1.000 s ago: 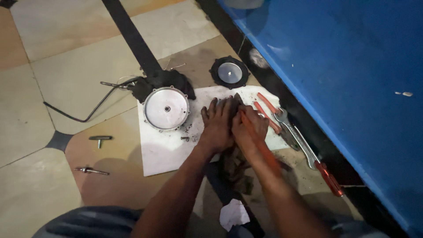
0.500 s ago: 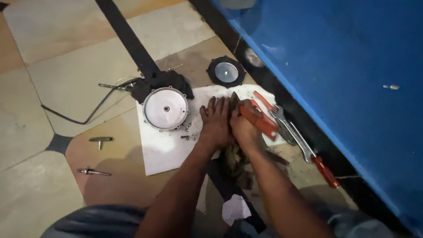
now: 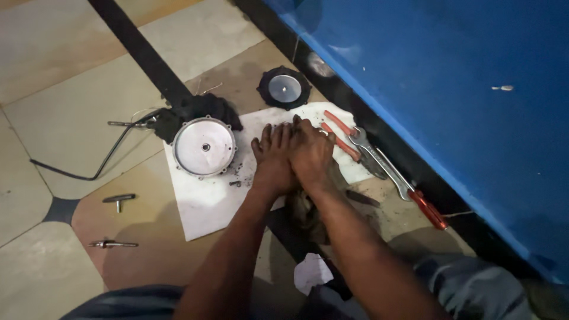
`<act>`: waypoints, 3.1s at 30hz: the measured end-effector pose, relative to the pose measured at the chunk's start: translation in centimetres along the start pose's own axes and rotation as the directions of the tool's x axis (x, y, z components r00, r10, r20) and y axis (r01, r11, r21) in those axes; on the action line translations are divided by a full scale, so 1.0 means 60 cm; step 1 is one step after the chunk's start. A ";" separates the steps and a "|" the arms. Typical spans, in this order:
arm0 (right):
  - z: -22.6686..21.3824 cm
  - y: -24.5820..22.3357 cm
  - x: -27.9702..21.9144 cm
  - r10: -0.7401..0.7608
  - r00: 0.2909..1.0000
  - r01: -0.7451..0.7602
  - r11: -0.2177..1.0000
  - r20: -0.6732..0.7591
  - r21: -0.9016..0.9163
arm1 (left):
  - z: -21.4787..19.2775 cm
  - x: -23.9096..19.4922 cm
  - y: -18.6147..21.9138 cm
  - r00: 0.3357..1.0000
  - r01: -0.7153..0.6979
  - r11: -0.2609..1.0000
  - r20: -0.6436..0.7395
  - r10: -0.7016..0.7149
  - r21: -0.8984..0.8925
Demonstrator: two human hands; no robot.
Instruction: The person cleans a disassembled mechanical component, likely a motorcycle stator or clutch assembly, using a rag and a long orange tool. They wipe the surface and use the tool to scrape or clean specific areas of the metal part while sitting on the floor.
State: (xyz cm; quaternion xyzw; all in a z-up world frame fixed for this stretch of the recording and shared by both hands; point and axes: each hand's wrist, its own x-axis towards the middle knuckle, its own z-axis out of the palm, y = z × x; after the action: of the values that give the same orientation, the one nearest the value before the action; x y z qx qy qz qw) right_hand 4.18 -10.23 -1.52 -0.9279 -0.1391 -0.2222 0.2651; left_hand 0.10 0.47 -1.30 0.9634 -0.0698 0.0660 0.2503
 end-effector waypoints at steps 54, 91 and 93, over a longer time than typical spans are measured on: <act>-0.097 0.144 0.090 -0.401 0.760 0.231 0.902 0.511 0.365 | 0.012 0.002 -0.009 0.998 0.060 0.991 0.001 -0.060 -0.117; -0.012 0.046 0.008 0.177 0.984 -0.156 0.917 -0.025 0.366 | 0.047 -0.004 -0.048 0.990 -0.078 0.970 -0.135 0.048 -0.230; 0.022 0.032 0.012 0.182 0.973 -0.153 0.970 -0.144 0.191 | 0.038 -0.003 -0.038 0.995 -0.055 0.974 -0.088 0.037 -0.221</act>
State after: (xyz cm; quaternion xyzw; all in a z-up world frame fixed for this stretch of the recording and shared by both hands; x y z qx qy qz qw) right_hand 5.99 -10.97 -3.00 -0.8879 -0.0576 -0.2594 0.3754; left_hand 0.51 1.36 -4.39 0.9237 -0.0885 0.1036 0.3580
